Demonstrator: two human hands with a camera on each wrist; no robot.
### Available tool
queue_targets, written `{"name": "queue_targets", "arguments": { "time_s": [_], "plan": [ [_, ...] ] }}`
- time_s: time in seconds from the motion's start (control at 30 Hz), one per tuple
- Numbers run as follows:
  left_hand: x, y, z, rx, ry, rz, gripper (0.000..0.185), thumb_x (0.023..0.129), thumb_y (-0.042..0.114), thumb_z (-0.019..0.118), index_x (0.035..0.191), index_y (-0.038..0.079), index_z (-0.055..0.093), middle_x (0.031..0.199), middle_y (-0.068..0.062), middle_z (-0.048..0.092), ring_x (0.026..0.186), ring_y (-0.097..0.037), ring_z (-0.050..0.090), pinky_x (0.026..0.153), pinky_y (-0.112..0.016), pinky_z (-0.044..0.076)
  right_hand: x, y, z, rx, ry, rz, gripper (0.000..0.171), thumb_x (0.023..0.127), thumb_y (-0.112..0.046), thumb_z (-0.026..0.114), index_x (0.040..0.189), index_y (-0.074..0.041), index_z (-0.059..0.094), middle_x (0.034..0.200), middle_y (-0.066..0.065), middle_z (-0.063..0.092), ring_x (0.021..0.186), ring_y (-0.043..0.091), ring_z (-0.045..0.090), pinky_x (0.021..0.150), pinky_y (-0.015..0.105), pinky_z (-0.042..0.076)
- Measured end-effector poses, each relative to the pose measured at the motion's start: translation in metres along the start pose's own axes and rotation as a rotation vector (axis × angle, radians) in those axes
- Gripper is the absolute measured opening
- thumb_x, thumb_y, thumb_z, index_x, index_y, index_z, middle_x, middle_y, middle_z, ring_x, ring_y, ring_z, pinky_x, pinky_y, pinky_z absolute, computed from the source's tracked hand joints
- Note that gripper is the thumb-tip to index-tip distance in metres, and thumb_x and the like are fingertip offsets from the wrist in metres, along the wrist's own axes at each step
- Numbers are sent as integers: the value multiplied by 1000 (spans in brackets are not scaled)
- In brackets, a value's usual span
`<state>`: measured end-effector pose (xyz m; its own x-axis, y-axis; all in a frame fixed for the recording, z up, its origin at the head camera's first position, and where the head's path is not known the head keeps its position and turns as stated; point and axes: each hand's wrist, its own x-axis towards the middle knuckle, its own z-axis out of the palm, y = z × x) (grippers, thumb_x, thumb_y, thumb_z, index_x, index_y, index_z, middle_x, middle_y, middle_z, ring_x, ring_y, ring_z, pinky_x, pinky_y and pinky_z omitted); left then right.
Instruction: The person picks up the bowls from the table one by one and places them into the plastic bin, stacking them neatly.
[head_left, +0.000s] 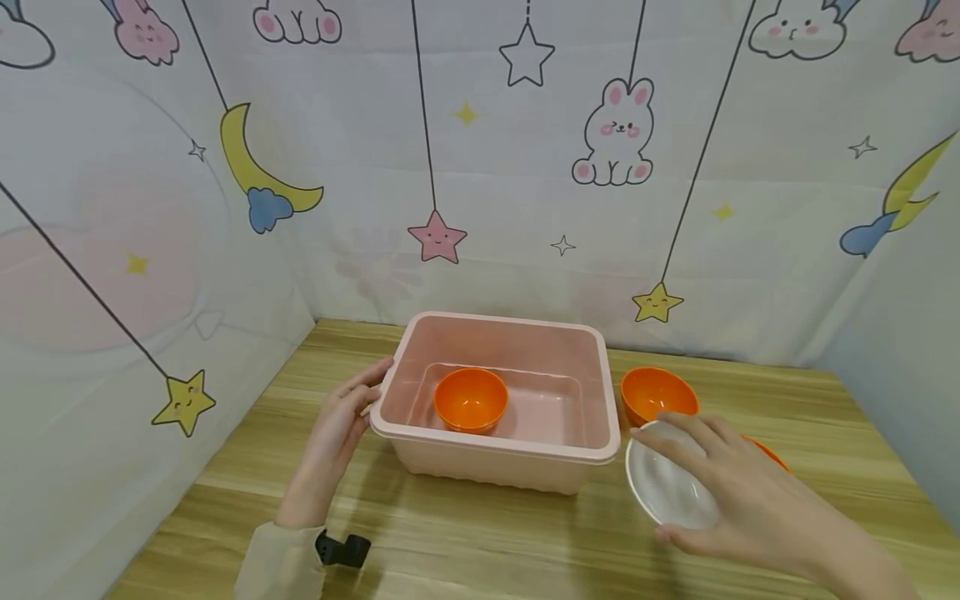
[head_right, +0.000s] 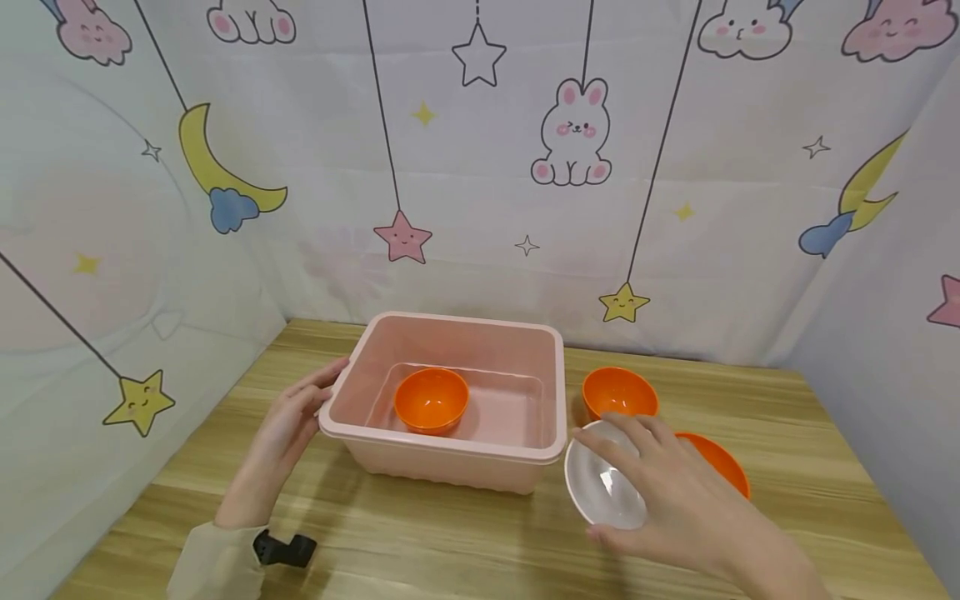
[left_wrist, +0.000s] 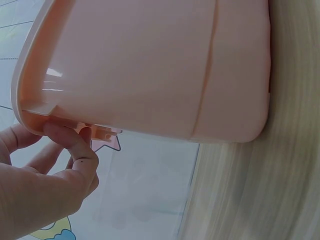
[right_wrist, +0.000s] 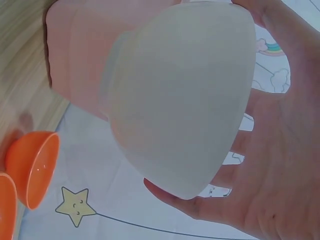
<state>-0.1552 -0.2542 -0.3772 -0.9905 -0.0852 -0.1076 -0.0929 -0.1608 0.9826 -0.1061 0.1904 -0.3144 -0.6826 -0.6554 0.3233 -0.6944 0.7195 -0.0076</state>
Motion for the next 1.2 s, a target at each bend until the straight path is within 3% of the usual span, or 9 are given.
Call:
{"name": "queue_targets", "arguments": {
  "time_s": [0.3,0.83,1.2],
  "plan": [
    [-1,-1,0,-3,2,-2,47,97,9,44,145,9,44,154,-1,38,125,-3,44,88,-18,47,6,-4,-9,5,8,-11,87,65,-54,80,142,-40,41,142,-16,41,121,11,43,87,42,48],
    [0,-3,-1,2,-15,3,47,98,11,44,145,10,44,154,0,37,127,-4,43,89,-18,47,11,-7,-15,43,3,30,82,68,-60,77,140,-45,39,142,-13,41,122,9,40,86,41,50],
    [0,-1,-1,-2,-2,10,48,97,11,45,145,8,43,154,-2,37,123,-1,45,89,-17,48,22,-4,-20,96,47,14,82,67,-51,81,139,-34,46,142,-4,44,124,19,42,89,44,44]
  ]
}}
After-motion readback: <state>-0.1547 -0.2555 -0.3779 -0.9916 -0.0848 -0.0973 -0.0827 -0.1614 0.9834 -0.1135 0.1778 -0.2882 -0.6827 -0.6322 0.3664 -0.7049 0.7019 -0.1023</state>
